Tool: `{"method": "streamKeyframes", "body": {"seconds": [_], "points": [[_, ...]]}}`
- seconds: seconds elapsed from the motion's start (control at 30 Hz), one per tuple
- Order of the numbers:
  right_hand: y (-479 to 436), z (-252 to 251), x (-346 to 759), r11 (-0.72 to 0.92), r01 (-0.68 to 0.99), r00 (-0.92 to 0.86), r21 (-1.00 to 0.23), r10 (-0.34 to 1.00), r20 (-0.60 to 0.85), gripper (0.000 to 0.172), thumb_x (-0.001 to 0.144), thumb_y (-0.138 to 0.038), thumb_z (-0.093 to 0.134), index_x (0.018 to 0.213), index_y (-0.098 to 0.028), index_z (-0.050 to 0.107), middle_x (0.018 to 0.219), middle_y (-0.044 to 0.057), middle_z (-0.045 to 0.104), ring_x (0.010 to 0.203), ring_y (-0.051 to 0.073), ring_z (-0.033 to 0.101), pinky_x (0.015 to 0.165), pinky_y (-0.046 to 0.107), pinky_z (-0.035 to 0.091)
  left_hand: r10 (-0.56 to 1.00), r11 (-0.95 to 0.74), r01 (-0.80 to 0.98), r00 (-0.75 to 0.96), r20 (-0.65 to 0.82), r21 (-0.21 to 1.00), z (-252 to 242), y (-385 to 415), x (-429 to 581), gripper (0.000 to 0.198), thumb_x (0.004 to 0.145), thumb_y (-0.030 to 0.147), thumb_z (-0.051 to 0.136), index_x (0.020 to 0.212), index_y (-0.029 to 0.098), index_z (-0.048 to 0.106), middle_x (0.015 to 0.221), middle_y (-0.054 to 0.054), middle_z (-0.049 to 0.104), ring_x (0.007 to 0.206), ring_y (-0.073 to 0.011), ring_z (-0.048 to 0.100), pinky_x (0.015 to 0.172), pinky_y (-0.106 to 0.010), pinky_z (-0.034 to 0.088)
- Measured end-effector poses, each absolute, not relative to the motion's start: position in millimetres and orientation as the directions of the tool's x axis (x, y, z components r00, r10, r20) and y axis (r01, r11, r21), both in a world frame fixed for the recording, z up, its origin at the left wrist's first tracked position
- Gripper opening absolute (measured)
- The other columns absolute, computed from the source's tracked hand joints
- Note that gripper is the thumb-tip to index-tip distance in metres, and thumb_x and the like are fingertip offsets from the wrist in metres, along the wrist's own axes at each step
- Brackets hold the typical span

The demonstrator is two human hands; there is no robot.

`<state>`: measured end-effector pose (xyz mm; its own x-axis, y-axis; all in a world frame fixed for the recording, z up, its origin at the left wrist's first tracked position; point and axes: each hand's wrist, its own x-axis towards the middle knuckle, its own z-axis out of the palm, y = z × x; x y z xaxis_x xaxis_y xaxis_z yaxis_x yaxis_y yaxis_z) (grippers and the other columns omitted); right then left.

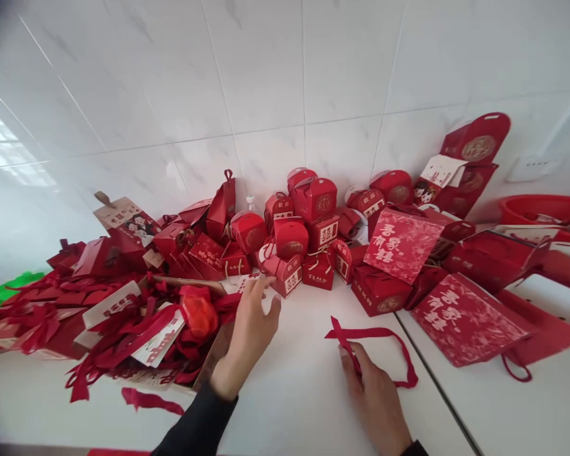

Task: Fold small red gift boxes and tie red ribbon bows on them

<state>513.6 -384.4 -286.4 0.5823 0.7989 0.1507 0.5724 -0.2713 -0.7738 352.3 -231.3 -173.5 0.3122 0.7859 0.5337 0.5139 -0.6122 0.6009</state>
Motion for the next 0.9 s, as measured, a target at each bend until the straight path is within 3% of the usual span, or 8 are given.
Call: {"method": "streamKeyframes", "body": {"seconds": [0.17,0.23,0.33,0.4,0.6,0.67,0.77,0.9], "points": [[-382,-295,517,-0.239,0.558,0.576,-0.794,0.801,0.163,0.047,0.100,-0.066,0.036,0.098,-0.027,0.062,0.064,0.001,0.070,0.057,0.027,0.069,0.055,0.032,0.049,0.803,-0.573,0.539,0.220,0.554,0.617,-146,-163,411,0.041,0.088,0.013,0.061,0.129,0.015,0.058,0.120,-0.018,0.058,0.117,-0.0321,0.059,0.099,-0.049,0.050],[-380,-295,519,-0.253,0.575,0.568,-0.778,0.808,0.157,0.049,0.100,-0.065,0.034,0.098,-0.026,0.063,0.060,0.001,0.068,0.055,0.028,0.068,0.052,0.033,0.048,0.808,-0.565,0.547,0.215,0.548,0.618,-131,-140,423,0.043,0.084,0.015,0.068,0.127,0.015,0.062,0.120,-0.018,0.058,0.117,-0.0343,0.059,0.098,-0.051,0.049],[-379,-291,522,-0.255,0.598,0.535,-0.760,0.833,0.141,0.049,0.100,-0.063,0.032,0.100,-0.026,0.064,0.061,0.002,0.069,0.055,0.028,0.069,0.053,0.033,0.048,0.807,-0.574,0.532,0.242,0.538,0.622,-112,-114,433,0.028,0.077,0.011,0.075,0.105,0.015,0.072,0.103,-0.013,0.065,0.097,-0.0284,0.066,0.090,-0.043,0.053],[-379,-287,522,-0.254,0.595,0.526,-0.762,0.840,0.131,0.049,0.101,-0.062,0.032,0.102,-0.026,0.065,0.059,0.001,0.067,0.054,0.027,0.067,0.053,0.033,0.047,0.792,-0.595,0.511,0.239,0.562,0.621,-101,-107,433,0.015,0.081,0.010,0.071,0.095,0.015,0.073,0.092,-0.008,0.066,0.086,-0.0232,0.066,0.085,-0.037,0.054],[-383,-271,517,-0.202,0.507,0.568,-0.838,0.810,0.149,0.046,0.099,-0.063,0.039,0.090,-0.025,0.064,0.055,-0.001,0.058,0.048,0.022,0.058,0.049,0.030,0.045,0.664,-0.700,0.458,0.135,0.735,0.548,-77,-155,402,0.015,0.093,0.014,0.059,0.101,0.018,0.071,0.103,-0.006,0.068,0.100,-0.0204,0.064,0.094,-0.033,0.050],[-385,-269,518,-0.182,0.430,0.611,-0.884,0.780,0.136,0.044,0.097,-0.060,0.043,0.091,-0.023,0.065,0.058,0.000,0.060,0.051,0.021,0.057,0.050,0.029,0.046,0.594,-0.751,0.445,0.131,0.794,0.488,-85,-190,384,0.011,0.093,0.018,0.061,0.099,0.019,0.071,0.101,-0.005,0.068,0.101,-0.0201,0.063,0.093,-0.033,0.050],[-390,-270,522,-0.174,0.312,0.673,-0.934,0.735,0.088,0.041,0.095,-0.056,0.046,0.099,-0.020,0.066,0.069,0.003,0.066,0.060,0.022,0.063,0.055,0.030,0.052,0.366,-0.854,0.454,0.174,0.914,0.255,-122,-246,356,0.011,0.093,0.013,0.063,0.096,0.021,0.069,0.092,-0.003,0.067,0.087,-0.0172,0.062,0.081,-0.030,0.050],[-409,-266,523,-0.218,0.275,0.663,-0.936,0.748,0.020,0.041,0.089,-0.060,0.053,0.096,-0.022,0.067,0.074,0.005,0.068,0.065,0.024,0.066,0.057,0.031,0.055,0.438,-0.829,0.507,0.330,0.836,0.234,-184,-315,329,0.027,0.090,0.001,0.059,0.105,0.022,0.066,0.092,-0.005,0.069,0.084,-0.0171,0.061,0.077,-0.029,0.050]]}}
